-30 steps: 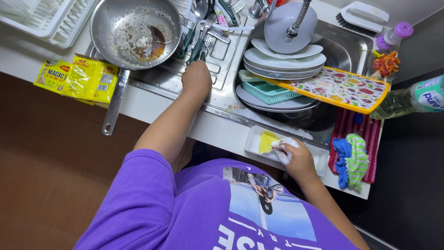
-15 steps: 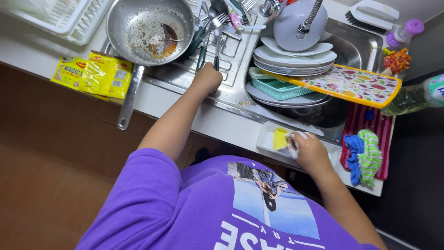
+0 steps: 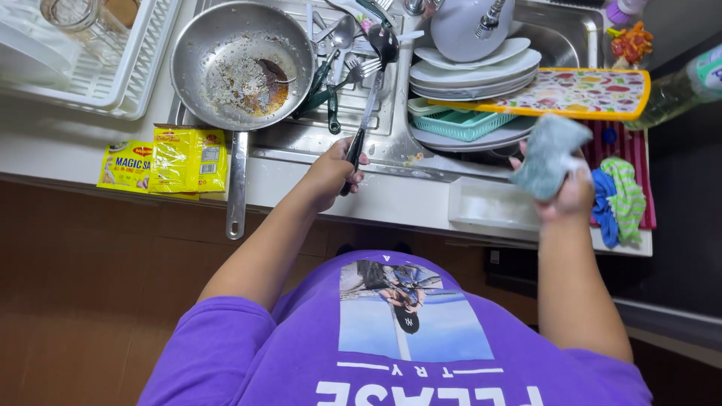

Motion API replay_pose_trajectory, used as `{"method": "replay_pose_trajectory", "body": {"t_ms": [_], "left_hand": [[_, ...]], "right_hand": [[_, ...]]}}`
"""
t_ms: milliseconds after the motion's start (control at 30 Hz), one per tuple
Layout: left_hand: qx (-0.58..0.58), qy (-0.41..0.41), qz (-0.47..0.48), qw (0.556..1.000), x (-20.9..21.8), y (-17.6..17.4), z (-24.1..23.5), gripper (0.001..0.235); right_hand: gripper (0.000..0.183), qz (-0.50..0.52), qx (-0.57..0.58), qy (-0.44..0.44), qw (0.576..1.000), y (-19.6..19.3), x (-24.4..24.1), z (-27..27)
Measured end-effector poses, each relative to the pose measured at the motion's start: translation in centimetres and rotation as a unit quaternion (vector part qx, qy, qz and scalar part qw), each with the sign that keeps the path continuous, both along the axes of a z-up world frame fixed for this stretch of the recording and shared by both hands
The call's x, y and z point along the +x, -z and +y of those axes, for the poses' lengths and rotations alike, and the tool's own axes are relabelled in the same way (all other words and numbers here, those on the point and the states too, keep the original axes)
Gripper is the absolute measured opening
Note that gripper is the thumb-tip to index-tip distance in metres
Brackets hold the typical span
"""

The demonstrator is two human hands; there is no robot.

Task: The person washes a white plate, a frying pan, and various pieces of cutlery in a kitchen sink using a yellow sponge and dish soap. They scrub each item thoroughly and rinse them under running water from the faucet, placing the cleaned items into a drying rack.

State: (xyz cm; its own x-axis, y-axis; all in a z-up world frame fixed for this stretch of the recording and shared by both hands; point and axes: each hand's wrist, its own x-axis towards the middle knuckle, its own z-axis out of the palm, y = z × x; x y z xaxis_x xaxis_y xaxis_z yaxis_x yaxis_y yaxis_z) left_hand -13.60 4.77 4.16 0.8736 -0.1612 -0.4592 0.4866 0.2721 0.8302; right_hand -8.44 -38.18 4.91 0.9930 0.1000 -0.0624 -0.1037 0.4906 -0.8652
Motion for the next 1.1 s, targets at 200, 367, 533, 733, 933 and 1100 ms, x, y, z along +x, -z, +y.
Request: {"method": "replay_pose_trajectory", "body": {"t_ms": [200,367,533,733,933,1100], "left_hand": [[-0.106,0.013,0.041,0.993,-1.0,-1.1,-0.1,0.044],[-0.004,0.063,0.004,0.998,-2.0,-0.3,-0.6,0.040],[0.078,0.112,-0.080,0.988,-3.9,0.4,-0.9,0.032],[0.141,0.111,-0.119,0.977,-5.0,-1.4,-2.1,0.034],[0.394,0.176,-0.148,0.890,-4.6,-5.4,-3.8,0.041],[0.461,0.121,-0.386,0.790,-3.0,0.1,-3.4,0.038]], "right_hand": [[0.057,0.078,0.079,0.013,0.994,-0.2,6.3,7.5],[0.057,-0.089,-0.156,0.047,0.983,-0.9,8.4,15.4],[0.041,-0.435,-0.638,0.130,0.622,-2.3,9.6,17.1],[0.033,-0.253,-0.365,0.057,0.894,-3.2,11.5,14.6],[0.029,-0.333,-0.467,0.087,0.815,-1.7,12.0,12.5],[0.029,-0.009,-0.189,-0.070,0.979,-1.9,18.0,7.7]]}}
